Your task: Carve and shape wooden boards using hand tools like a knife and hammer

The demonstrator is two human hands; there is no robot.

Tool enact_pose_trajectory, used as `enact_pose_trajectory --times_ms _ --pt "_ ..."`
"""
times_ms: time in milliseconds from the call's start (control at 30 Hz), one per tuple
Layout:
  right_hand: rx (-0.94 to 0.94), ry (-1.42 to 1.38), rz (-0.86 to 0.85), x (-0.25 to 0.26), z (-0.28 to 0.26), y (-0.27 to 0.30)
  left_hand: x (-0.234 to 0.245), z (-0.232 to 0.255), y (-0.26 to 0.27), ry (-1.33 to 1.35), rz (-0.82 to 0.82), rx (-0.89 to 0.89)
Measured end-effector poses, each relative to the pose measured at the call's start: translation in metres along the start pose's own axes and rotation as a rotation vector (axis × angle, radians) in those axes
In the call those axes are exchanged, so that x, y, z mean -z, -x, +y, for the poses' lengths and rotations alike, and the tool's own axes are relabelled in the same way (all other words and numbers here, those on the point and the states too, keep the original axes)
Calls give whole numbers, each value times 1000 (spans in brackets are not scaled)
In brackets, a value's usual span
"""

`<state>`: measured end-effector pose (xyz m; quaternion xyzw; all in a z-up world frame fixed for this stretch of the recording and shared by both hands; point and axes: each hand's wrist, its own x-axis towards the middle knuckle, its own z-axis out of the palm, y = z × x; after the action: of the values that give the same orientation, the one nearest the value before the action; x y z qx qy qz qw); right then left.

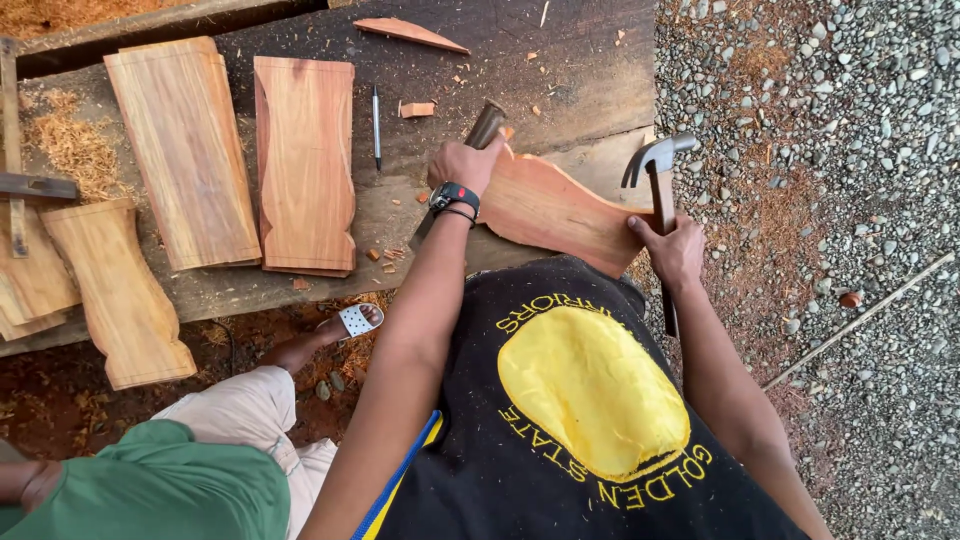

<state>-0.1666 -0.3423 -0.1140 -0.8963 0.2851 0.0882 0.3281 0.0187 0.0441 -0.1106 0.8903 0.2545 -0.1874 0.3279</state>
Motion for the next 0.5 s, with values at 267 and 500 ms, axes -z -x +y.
enact_pose_trajectory --times_ms 267,500 --pt "24 -6 23 11 -28 20 10 -4 17 99 109 -39" --pt "114 -131 -123 13 -50 14 26 -14 24 324 25 -309"
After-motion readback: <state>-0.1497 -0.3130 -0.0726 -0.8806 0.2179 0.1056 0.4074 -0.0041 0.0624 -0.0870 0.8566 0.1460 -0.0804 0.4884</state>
